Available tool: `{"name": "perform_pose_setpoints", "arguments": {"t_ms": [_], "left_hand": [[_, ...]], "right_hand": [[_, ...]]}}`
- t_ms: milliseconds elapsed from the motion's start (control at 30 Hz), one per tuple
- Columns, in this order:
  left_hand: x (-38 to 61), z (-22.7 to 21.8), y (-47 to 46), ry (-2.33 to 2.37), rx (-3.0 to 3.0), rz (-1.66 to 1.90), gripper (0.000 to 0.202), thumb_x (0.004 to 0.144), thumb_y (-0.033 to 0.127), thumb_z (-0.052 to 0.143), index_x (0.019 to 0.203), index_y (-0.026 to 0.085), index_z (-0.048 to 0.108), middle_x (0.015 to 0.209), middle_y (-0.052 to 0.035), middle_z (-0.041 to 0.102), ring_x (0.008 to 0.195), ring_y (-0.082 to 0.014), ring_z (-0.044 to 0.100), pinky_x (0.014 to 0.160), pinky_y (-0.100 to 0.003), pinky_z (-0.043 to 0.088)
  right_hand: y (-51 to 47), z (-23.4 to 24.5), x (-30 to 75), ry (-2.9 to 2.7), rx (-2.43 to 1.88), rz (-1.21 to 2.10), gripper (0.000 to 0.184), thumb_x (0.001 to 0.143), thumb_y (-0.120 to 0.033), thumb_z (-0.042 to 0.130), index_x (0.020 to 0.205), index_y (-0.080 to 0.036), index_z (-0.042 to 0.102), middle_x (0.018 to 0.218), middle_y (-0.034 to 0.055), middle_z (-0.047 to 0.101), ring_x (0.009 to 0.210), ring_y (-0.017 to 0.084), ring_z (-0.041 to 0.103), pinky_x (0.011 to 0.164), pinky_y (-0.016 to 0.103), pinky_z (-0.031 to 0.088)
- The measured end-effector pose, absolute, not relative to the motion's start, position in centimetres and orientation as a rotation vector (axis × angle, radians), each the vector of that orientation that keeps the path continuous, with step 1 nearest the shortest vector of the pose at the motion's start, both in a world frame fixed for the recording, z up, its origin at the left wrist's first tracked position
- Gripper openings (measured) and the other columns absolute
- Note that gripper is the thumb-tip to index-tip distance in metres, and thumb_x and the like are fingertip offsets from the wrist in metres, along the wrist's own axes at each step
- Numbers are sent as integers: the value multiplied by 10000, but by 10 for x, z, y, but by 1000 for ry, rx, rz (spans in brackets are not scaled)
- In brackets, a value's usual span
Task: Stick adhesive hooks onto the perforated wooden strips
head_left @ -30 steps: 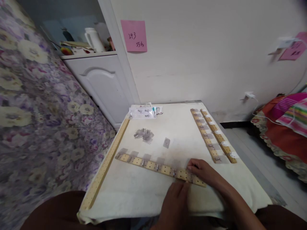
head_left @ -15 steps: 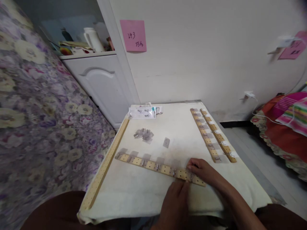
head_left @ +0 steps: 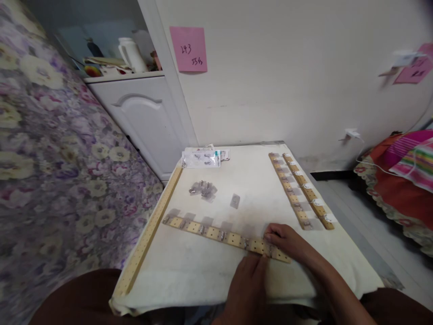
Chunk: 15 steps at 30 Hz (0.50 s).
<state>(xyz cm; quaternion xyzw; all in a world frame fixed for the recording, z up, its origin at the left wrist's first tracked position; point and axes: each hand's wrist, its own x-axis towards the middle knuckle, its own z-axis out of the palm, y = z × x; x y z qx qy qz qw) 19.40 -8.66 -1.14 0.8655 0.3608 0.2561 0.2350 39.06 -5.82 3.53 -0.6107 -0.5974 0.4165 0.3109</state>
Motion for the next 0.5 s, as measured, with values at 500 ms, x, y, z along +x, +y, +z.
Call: {"name": "perform_pose_setpoints", "arguments": {"t_ms": [500], "left_hand": [[195, -8, -86, 975, 2506, 640, 406, 886, 174, 432, 1288, 222, 464, 1113, -86, 620, 1011, -230, 563, 851, -378, 504]], "right_hand": [[-57, 33, 391, -1590, -1629, 1086, 183, 795, -287, 492, 650, -176, 510, 618, -28, 487, 613, 120, 423, 561, 229, 325]]}}
